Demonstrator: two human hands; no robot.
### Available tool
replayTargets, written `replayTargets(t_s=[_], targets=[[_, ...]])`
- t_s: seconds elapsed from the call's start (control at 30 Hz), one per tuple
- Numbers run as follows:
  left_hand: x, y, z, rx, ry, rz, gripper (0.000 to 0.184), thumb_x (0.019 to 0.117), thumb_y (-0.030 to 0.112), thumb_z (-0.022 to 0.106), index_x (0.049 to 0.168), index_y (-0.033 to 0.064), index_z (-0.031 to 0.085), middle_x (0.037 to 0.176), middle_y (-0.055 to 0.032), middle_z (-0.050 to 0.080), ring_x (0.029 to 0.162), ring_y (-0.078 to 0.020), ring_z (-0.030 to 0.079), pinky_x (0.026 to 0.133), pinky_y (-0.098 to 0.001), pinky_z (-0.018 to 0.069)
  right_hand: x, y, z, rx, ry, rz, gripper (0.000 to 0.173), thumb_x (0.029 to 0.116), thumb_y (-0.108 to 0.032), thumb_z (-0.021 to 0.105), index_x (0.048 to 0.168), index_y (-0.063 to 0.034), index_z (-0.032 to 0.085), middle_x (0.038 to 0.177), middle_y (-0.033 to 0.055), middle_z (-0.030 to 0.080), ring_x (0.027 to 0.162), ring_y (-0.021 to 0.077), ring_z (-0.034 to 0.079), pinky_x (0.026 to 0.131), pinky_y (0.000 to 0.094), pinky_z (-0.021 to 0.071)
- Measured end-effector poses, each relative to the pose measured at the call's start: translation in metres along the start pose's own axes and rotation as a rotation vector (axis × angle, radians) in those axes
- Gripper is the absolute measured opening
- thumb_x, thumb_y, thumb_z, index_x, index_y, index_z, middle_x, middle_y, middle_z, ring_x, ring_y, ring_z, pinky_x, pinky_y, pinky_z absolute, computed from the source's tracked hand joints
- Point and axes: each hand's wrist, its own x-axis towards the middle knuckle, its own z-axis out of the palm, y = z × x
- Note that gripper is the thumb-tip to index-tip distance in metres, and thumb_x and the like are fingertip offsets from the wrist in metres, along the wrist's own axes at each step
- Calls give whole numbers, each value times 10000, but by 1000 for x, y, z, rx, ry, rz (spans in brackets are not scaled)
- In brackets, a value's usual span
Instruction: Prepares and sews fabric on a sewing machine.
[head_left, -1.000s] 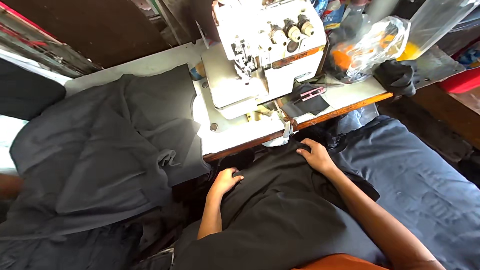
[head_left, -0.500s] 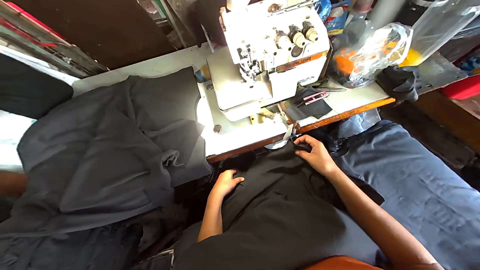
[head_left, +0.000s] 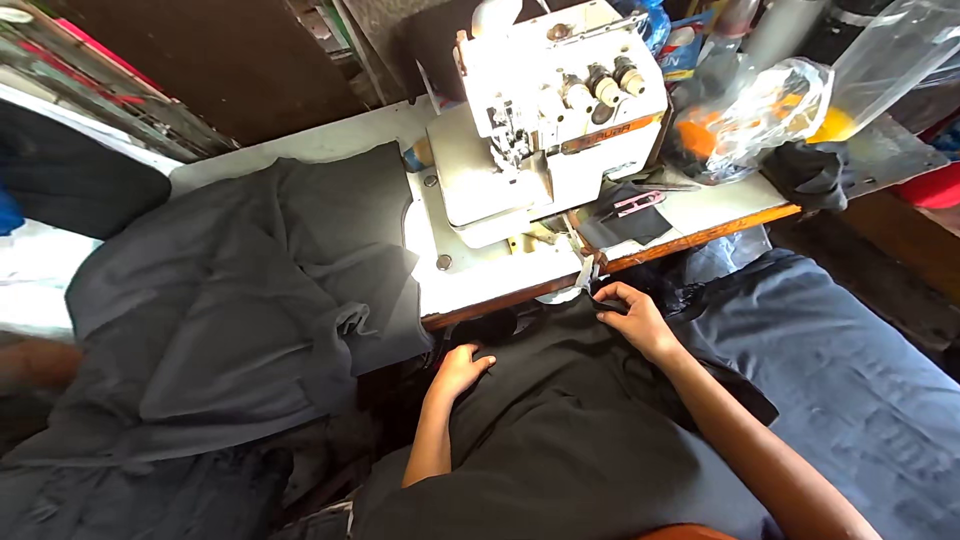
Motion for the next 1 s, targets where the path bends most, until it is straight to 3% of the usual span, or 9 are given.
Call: replayTargets(t_s=[1.0], targets=[[2,1,3,27,-1,26,419,1021,313,634,1294,-5,657,1254,-249,668,1240,-367,612,1096,-555,423,-4,10,0,99,21,78,204,830,26,682,1026,-28,688,1010,50,691,921,68,645,812,231,538]])
